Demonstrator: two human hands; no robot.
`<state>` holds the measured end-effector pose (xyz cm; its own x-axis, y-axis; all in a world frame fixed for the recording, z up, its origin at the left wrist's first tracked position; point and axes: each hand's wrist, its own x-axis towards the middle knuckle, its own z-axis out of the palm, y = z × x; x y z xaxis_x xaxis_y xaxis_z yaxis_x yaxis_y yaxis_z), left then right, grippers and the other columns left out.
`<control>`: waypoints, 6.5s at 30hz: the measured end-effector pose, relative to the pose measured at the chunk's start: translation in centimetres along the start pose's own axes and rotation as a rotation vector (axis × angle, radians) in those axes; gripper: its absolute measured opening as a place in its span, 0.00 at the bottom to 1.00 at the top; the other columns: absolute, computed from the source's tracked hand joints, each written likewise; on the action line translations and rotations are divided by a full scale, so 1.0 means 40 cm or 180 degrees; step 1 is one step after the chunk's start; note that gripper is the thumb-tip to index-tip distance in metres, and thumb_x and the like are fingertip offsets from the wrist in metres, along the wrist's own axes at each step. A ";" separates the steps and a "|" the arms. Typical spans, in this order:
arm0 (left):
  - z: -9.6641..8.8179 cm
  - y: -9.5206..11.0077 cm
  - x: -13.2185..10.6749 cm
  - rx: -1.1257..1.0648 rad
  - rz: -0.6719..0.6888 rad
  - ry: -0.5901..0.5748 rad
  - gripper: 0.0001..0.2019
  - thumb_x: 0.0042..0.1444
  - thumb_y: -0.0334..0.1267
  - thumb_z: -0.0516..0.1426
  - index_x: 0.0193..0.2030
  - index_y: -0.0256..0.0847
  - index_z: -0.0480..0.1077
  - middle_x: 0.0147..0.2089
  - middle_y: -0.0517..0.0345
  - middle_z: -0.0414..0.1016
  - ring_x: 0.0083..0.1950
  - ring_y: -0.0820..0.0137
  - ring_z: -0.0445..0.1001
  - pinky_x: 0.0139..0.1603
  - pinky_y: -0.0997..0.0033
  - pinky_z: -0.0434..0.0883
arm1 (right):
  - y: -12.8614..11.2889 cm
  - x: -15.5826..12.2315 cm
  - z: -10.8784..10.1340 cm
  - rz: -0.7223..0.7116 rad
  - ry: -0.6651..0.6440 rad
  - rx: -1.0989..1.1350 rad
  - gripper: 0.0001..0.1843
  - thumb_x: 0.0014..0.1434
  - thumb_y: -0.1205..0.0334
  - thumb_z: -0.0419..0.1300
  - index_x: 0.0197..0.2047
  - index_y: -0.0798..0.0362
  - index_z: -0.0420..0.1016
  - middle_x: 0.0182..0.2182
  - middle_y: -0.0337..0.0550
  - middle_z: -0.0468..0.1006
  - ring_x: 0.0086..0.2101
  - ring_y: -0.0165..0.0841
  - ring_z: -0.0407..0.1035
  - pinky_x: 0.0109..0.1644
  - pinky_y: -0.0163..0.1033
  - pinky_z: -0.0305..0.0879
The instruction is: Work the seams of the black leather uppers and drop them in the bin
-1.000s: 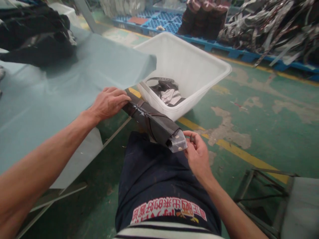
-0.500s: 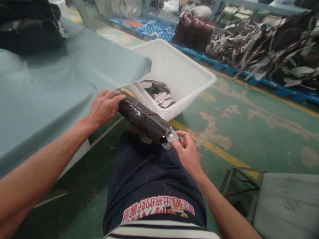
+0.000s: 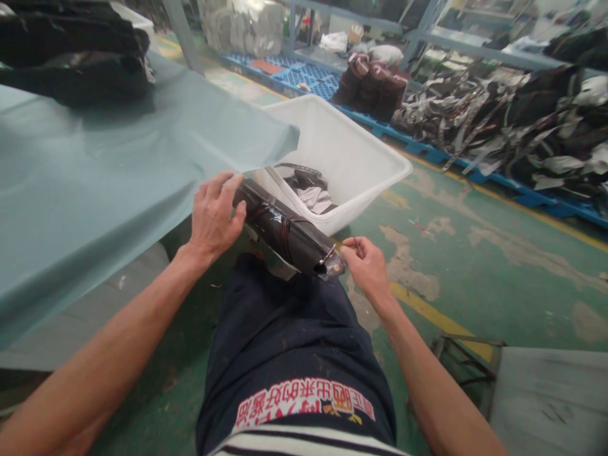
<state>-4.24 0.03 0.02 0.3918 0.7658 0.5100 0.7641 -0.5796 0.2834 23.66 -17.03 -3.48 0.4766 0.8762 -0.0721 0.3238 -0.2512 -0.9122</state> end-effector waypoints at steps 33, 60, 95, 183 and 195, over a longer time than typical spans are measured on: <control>0.176 0.317 -0.143 -0.2323 -0.2923 0.0777 0.31 0.47 0.55 0.76 0.48 0.44 0.67 0.44 0.61 0.71 0.44 0.69 0.73 0.50 0.65 0.70 | -0.148 0.240 0.013 -0.0419 -0.2748 -0.0169 0.24 0.48 0.42 0.75 0.35 0.51 0.76 0.23 0.30 0.66 0.27 0.28 0.57 0.29 0.36 0.51; 0.162 0.356 -0.158 -0.2427 -0.2913 0.0604 0.36 0.49 0.54 0.75 0.55 0.45 0.62 0.52 0.55 0.71 0.47 0.69 0.75 0.45 0.70 0.73 | -0.156 0.238 -0.002 -0.0413 -0.2873 -0.0006 0.09 0.57 0.58 0.71 0.33 0.51 0.77 0.23 0.33 0.69 0.26 0.29 0.60 0.29 0.35 0.54; 0.139 0.394 -0.099 -0.2696 -0.3546 0.0341 0.18 0.56 0.37 0.65 0.52 0.39 0.70 0.57 0.50 0.79 0.58 0.61 0.78 0.66 0.58 0.74 | -0.266 0.154 0.035 -0.0910 -0.1697 -0.2961 0.14 0.62 0.58 0.61 0.45 0.52 0.86 0.36 0.53 0.86 0.40 0.47 0.80 0.40 0.44 0.66; 0.200 0.377 -0.145 -0.2115 -0.2773 0.0501 0.39 0.58 0.41 0.67 0.73 0.38 0.58 0.75 0.39 0.63 0.77 0.56 0.64 0.82 0.56 0.59 | -0.137 -0.007 -0.007 -0.0347 -0.0417 -0.1543 0.15 0.56 0.59 0.58 0.48 0.48 0.76 0.46 0.45 0.83 0.41 0.41 0.75 0.46 0.45 0.68; 0.217 0.361 -0.166 -0.1886 -0.2681 0.0462 0.40 0.59 0.47 0.67 0.74 0.34 0.58 0.73 0.35 0.64 0.77 0.54 0.65 0.81 0.54 0.60 | -0.065 -0.013 -0.021 0.0244 -0.0075 -0.0256 0.21 0.57 0.37 0.64 0.32 0.48 0.71 0.25 0.34 0.70 0.26 0.31 0.61 0.33 0.40 0.56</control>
<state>8.64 -11.00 -6.32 -0.2475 0.9679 0.0436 0.3719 0.0533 0.9268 23.24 -17.18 -0.72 0.4835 0.8623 -0.1506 0.3522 -0.3491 -0.8684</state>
